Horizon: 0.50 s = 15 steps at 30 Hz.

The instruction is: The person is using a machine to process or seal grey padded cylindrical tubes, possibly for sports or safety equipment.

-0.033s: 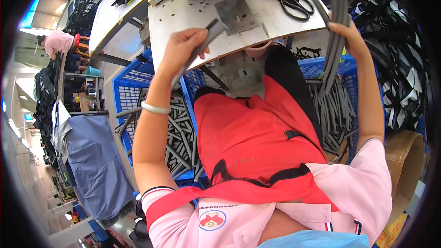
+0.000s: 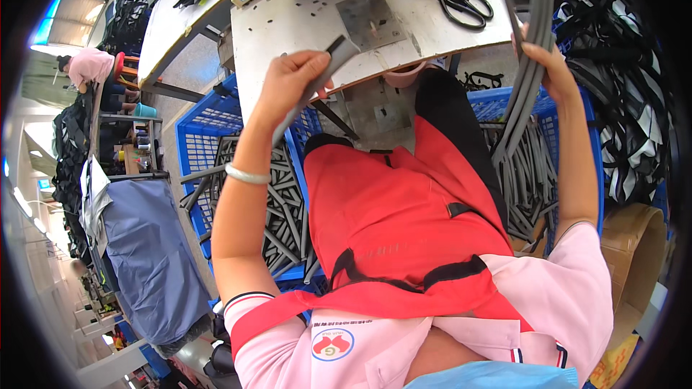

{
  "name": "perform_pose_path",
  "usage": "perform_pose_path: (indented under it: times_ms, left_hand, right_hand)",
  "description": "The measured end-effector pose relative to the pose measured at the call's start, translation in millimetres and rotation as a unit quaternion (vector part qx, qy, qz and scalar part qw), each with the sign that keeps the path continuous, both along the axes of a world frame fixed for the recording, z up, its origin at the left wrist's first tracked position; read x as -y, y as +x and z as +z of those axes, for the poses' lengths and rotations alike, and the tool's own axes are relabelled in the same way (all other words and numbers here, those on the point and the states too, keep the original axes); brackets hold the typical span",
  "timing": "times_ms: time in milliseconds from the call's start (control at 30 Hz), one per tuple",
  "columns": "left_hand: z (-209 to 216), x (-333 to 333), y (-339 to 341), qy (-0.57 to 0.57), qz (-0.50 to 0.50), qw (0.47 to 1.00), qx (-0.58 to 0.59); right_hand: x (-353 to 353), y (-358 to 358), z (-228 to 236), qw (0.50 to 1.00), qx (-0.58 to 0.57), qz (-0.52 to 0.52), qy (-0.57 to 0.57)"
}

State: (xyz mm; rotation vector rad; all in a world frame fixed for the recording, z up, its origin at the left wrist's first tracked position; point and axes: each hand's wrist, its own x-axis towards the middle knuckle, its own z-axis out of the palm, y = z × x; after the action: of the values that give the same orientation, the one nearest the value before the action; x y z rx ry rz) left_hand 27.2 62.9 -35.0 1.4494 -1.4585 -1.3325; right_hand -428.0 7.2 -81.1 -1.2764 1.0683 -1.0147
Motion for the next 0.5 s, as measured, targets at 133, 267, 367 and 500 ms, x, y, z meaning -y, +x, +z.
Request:
perform_pose_path:
  times_ms: [133,267,367,500]
  left_hand:
    - [-42.3,-28.0,-13.4,0.007,-0.004,0.999,-0.034]
    - [-94.0,-49.7,-25.8,0.045,0.027,0.996,-0.075]
    - [-117.0,-62.4,-41.2,0.044,0.008,0.998,-0.041]
    - [-150.7,-78.5,-43.8,-0.022,-0.012,0.994,0.110]
  right_hand:
    - [-50.0,-20.5,-94.0,0.947,0.268,-0.032,0.173]
    - [-96.1,-13.2,-137.5,0.941,0.255,-0.063,0.211]
    - [-106.3,-50.5,-147.6,0.932,0.240,-0.157,0.224]
    - [-128.5,-94.2,-174.1,0.964,-0.091,-0.131,0.211]
